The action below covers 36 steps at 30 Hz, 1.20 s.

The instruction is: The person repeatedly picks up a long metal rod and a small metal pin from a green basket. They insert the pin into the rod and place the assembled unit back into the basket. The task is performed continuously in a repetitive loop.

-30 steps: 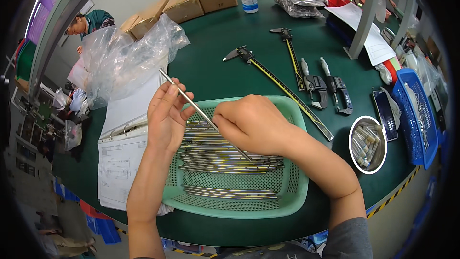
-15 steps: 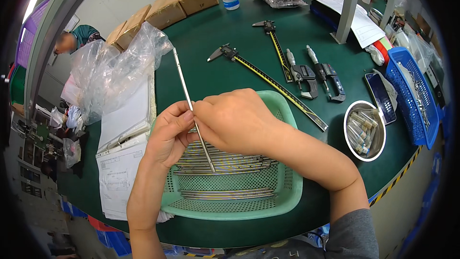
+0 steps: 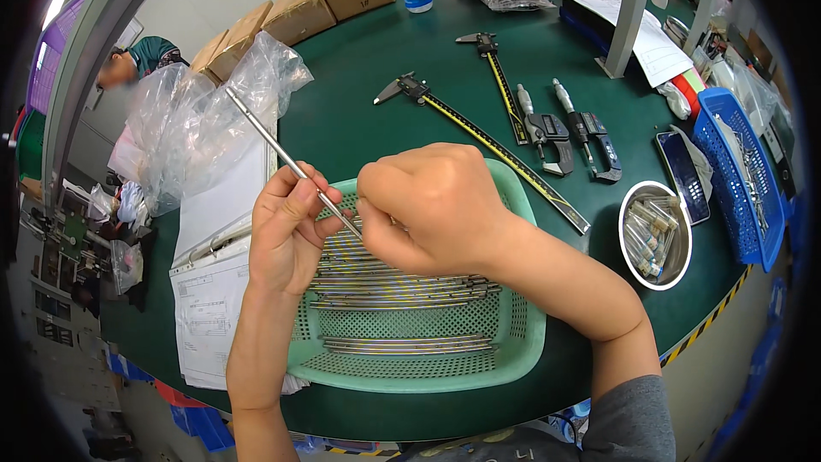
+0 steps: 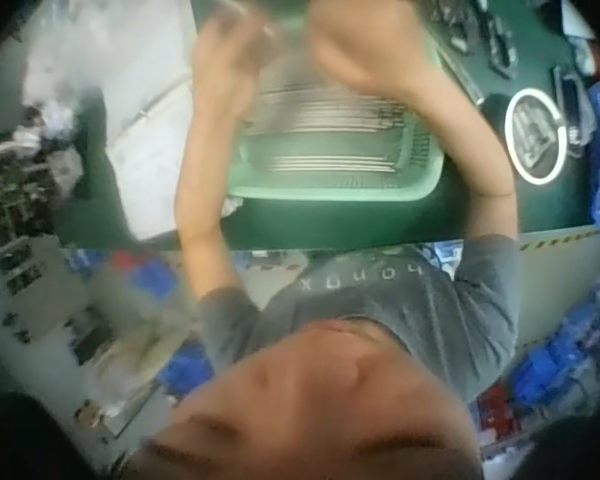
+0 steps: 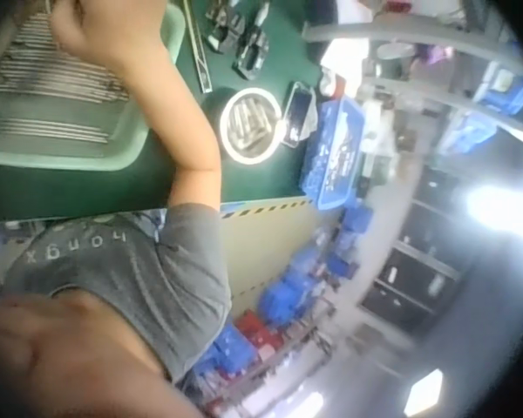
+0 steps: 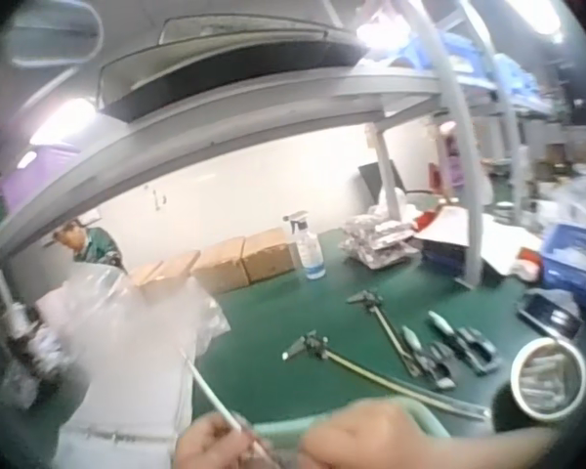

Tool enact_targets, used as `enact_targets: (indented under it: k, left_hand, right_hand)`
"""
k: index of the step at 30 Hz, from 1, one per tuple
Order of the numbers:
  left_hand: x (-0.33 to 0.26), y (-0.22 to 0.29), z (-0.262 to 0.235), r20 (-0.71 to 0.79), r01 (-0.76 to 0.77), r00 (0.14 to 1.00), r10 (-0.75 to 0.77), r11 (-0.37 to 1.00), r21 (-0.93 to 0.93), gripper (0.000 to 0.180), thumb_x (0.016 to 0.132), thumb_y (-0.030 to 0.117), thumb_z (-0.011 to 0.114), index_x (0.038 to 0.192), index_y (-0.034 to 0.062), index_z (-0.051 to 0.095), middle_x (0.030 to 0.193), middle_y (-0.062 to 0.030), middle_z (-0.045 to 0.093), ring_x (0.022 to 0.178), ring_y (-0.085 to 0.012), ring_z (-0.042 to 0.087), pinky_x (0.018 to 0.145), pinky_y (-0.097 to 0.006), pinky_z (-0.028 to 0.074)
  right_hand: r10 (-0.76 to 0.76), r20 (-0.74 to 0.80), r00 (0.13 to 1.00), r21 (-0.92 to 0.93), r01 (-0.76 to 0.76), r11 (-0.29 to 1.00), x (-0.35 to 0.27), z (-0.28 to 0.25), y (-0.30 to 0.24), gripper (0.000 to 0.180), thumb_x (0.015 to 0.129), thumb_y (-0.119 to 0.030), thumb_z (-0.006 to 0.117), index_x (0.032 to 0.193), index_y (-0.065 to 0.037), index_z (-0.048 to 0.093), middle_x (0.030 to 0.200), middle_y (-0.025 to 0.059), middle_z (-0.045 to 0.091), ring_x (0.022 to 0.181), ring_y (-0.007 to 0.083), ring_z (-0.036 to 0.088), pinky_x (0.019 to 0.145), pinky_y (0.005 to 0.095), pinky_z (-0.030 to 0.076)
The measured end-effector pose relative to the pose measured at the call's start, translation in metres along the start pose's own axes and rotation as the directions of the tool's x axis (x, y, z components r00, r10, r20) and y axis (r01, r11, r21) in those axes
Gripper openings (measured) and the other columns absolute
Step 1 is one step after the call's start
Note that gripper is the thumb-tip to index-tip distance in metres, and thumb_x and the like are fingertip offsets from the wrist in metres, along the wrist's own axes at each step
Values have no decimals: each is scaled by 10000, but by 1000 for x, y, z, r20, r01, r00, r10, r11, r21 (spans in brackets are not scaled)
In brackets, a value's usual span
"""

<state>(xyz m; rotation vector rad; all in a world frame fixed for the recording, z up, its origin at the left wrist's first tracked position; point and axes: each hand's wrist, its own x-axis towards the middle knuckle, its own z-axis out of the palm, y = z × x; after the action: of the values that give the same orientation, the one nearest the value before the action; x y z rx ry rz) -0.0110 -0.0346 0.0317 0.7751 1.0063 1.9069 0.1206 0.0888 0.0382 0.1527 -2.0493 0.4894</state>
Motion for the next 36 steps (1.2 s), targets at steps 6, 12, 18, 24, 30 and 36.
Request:
enact_targets:
  k: [6,12,18,24,30,36]
  left_hand:
    - [-1,0,0,26,22,999,-21,1000,-15,142,853,84,558,970,9,527,870,-77,577,830,-145,607,657,-281,577]
    - [-1,0,1,20,31,999,-30,999,-13,146,854,87,559,973,10,527,872,-77,577,830,-145,606,651,-279,576]
    - [1,-1,-3,7,20,1000,-20,1000,8,147,864,88,541,987,13,514,884,-72,574,828,-147,611,672,-299,577]
    - [2,2,-7,10,-3,1000,3,1000,-22,131,889,85,493,1003,21,488,901,-61,558,837,-144,612,699,-322,578]
    - [2,1,-8,-6,0,1000,0,998,-59,129,891,87,489,1004,25,489,906,-61,557,839,-141,610,705,-319,577]
    - [2,0,-7,-7,-1,1000,1,1000,-8,137,888,89,497,1013,33,500,900,-57,559,826,-136,606,694,-317,576]
  right_hand:
    - [59,36,998,5,-59,998,1,1,-1,103,628,-36,571,605,-60,473,502,62,471,422,240,487,398,333,377]
    - [14,86,996,-39,-11,999,3,0,-5,111,639,-49,583,612,-61,476,505,61,466,437,245,490,404,337,377]
    - [19,29,999,3,-19,1000,2,-1,-1,126,624,-46,576,594,-62,455,492,59,444,421,244,474,393,337,366]
    - [11,80,997,27,-13,1000,3,-3,-3,120,599,-37,562,584,-62,445,479,59,427,398,250,449,381,342,356]
    - [-14,87,996,-2,14,1000,3,0,-4,126,602,-44,564,582,-60,441,486,59,424,400,248,448,387,342,362]
    - [-89,129,988,-60,98,993,0,3,-2,102,557,-41,551,591,-58,456,492,47,418,384,225,415,380,325,322]
